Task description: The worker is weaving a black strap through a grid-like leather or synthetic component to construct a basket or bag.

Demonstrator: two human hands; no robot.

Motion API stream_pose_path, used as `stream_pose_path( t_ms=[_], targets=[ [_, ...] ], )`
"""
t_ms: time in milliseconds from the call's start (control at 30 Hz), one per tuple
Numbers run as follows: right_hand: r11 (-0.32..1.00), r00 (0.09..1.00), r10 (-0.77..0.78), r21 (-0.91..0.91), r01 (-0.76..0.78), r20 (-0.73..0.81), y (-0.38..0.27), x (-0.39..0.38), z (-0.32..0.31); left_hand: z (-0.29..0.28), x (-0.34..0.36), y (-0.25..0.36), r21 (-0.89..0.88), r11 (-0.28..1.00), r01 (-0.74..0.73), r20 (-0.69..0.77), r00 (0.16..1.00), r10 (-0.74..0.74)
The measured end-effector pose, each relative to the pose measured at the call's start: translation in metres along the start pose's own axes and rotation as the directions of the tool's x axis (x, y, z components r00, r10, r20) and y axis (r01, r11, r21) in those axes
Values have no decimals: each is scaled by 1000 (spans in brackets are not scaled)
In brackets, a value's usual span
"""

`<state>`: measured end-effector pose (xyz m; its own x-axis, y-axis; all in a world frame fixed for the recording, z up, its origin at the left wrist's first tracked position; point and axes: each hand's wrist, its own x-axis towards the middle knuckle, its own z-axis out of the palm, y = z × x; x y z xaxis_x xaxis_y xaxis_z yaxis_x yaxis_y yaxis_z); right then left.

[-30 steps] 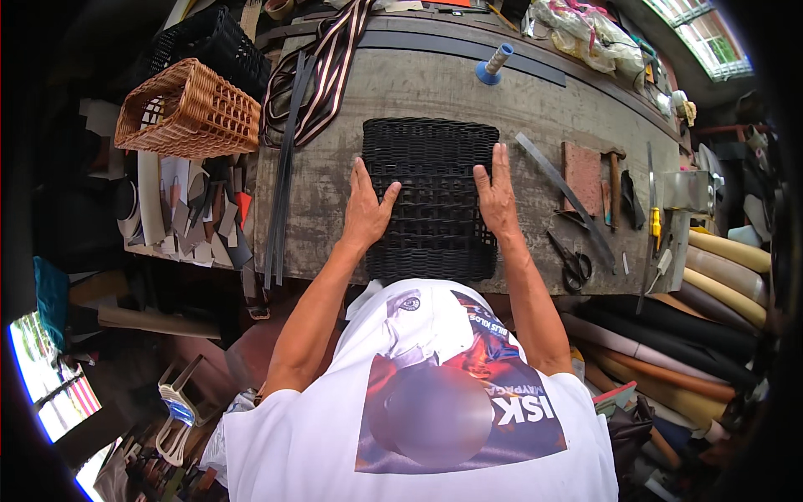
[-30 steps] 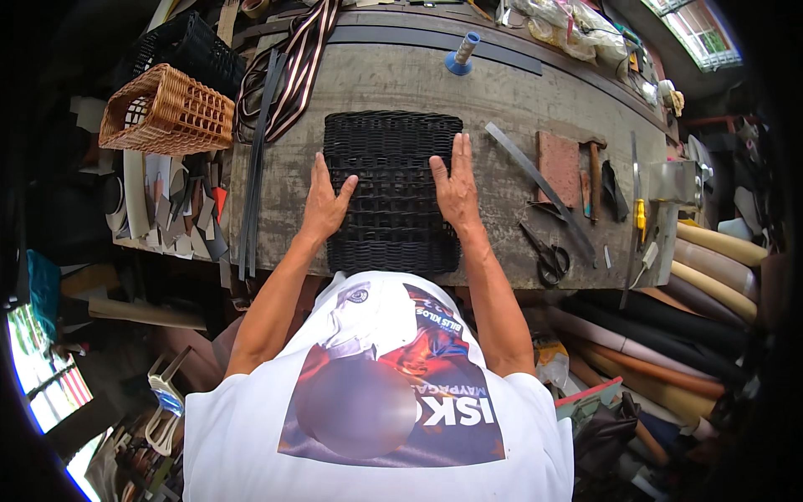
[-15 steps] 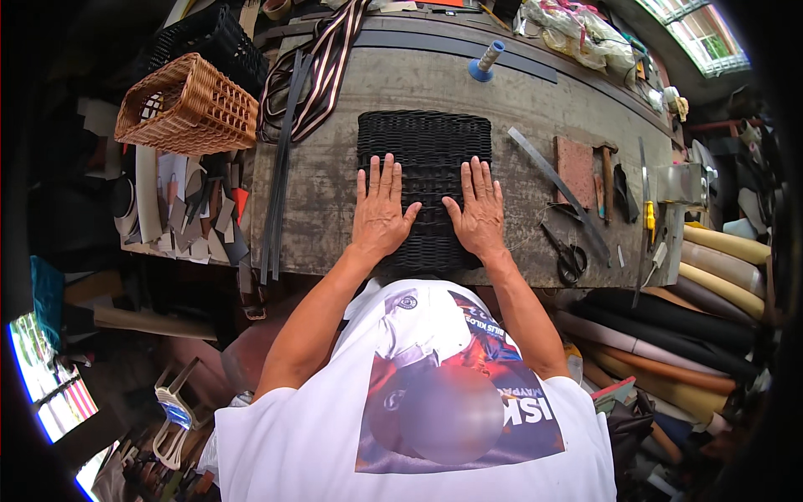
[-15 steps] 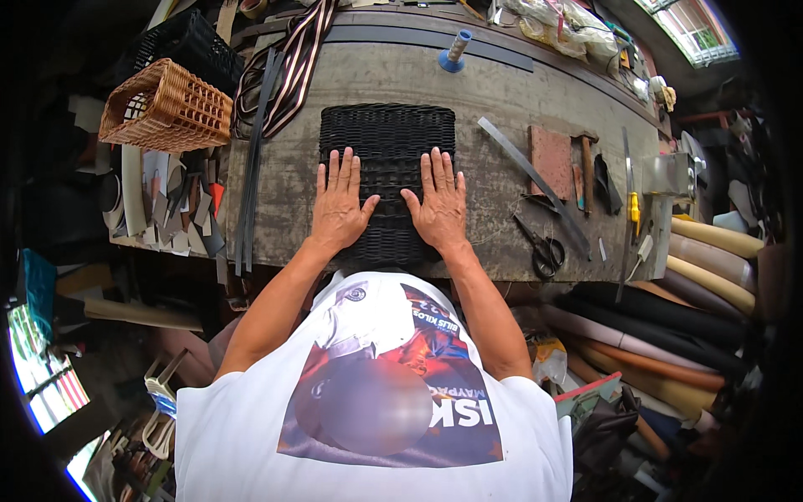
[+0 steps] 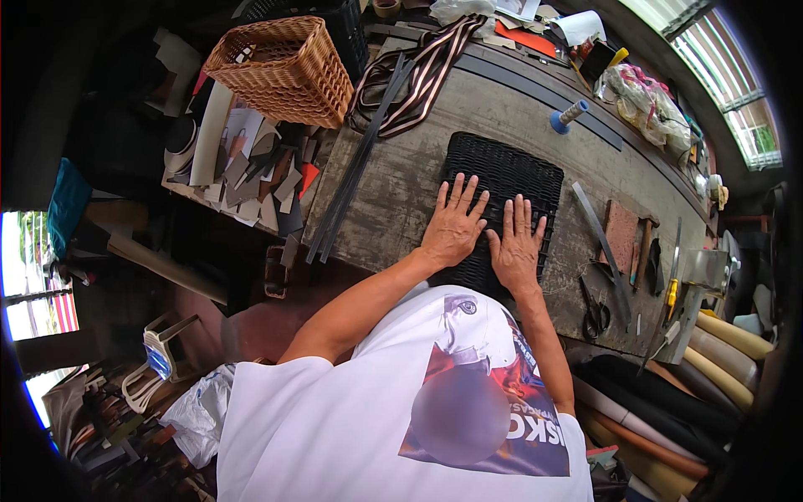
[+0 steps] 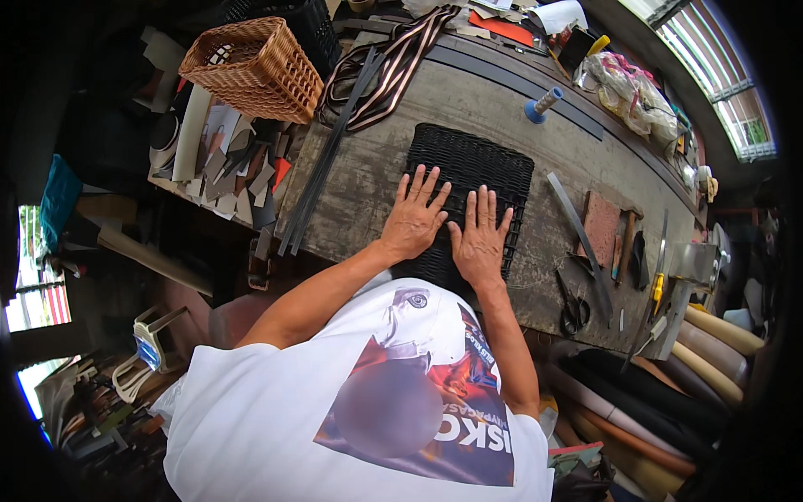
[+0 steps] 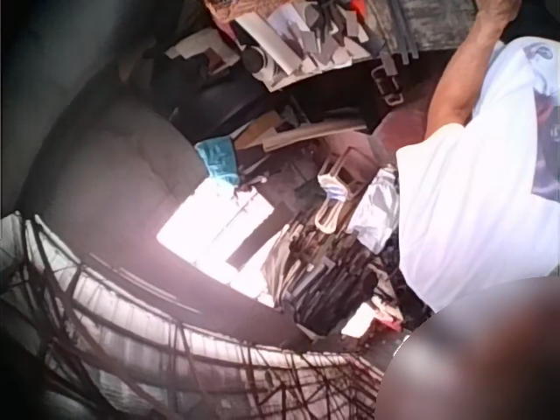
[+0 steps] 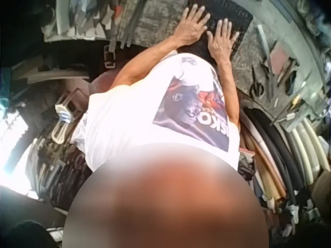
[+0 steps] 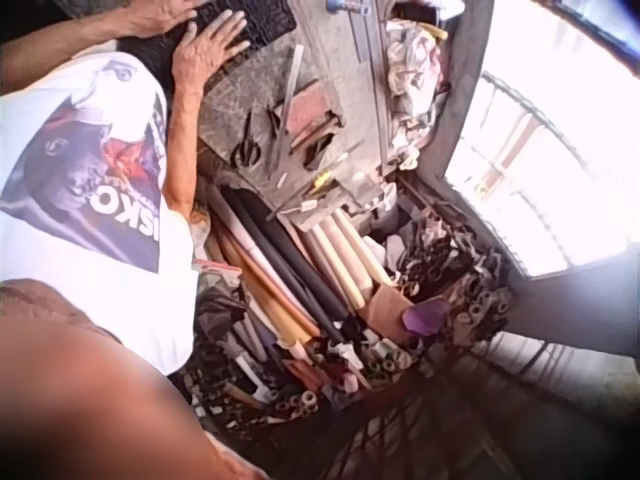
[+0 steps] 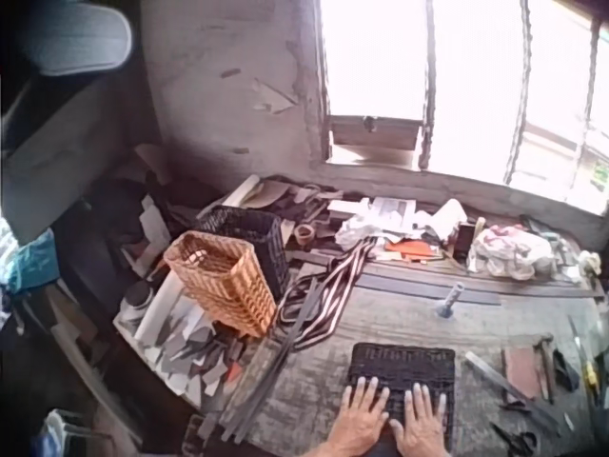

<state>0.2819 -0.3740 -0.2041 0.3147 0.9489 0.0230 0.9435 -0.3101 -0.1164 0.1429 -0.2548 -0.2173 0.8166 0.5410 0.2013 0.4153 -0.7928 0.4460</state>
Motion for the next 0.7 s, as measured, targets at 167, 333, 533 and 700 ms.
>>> stream_pose_path(
  t_ms=[167, 333, 533, 700],
  targets=[
    [984, 980, -169, 37, 174, -109, -27, 7, -19, -5, -4, -16, -235, 971, 48, -125, 989, -79],
    [681, 986, -89, 714, 163, -141, -28, -17, -45, -10, -9, -18, -545, 837, 39, -257, 943, -211],
    [734, 937, 216, 678, 30, -275, 7, -54, -55, -43, -78, -125, -170, 824, 541, -356, 746, -563],
    [643, 880, 433, 751, -149, -196, 29, -74, -48, -40, -157, -181, 194, 598, 778, -225, 628, -745]
  ],
)
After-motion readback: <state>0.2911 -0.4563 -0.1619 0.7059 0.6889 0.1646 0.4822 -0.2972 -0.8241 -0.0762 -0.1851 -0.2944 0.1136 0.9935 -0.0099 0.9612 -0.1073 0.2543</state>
